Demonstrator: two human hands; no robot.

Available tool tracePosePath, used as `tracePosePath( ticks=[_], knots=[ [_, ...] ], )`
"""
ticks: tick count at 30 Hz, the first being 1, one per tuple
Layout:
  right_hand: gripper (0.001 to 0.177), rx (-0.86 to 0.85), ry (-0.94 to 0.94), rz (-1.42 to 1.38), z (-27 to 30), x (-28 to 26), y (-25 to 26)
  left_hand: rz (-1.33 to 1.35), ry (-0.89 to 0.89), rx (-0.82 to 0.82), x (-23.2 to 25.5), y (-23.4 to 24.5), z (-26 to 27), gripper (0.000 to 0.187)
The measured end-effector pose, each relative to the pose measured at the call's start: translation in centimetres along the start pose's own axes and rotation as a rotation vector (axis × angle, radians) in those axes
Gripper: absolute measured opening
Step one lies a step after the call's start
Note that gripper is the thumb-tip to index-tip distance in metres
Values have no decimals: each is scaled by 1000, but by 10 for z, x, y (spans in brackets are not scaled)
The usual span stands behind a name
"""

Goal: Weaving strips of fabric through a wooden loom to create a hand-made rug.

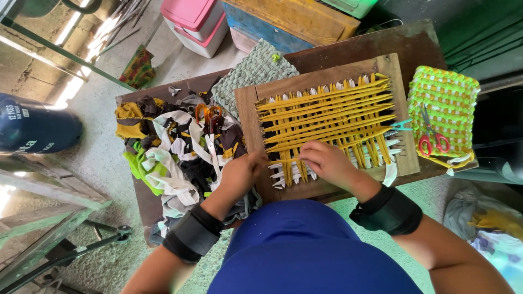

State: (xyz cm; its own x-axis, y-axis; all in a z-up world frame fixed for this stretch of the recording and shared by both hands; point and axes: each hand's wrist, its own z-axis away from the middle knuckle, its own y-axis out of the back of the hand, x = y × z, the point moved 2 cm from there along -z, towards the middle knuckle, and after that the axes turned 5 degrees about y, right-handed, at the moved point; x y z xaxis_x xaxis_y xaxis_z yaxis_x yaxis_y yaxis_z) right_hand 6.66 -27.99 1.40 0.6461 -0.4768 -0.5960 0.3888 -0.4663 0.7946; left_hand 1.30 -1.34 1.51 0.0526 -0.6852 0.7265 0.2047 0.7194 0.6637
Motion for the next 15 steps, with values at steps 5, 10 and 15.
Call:
tracePosePath(
  ticks=[5,10,15],
  knots=[
    [20,2,103,46,-6,2,-16,-248,-16,2,-12,-9,-2,15],
    [27,-53,189,98,-15,-13,-16,-349,-41,18,-26,-14,-1,22],
    [38,-199,263,154,-23,-29,-21,-534,-171,-9,-31,-26,2,19]
  ],
)
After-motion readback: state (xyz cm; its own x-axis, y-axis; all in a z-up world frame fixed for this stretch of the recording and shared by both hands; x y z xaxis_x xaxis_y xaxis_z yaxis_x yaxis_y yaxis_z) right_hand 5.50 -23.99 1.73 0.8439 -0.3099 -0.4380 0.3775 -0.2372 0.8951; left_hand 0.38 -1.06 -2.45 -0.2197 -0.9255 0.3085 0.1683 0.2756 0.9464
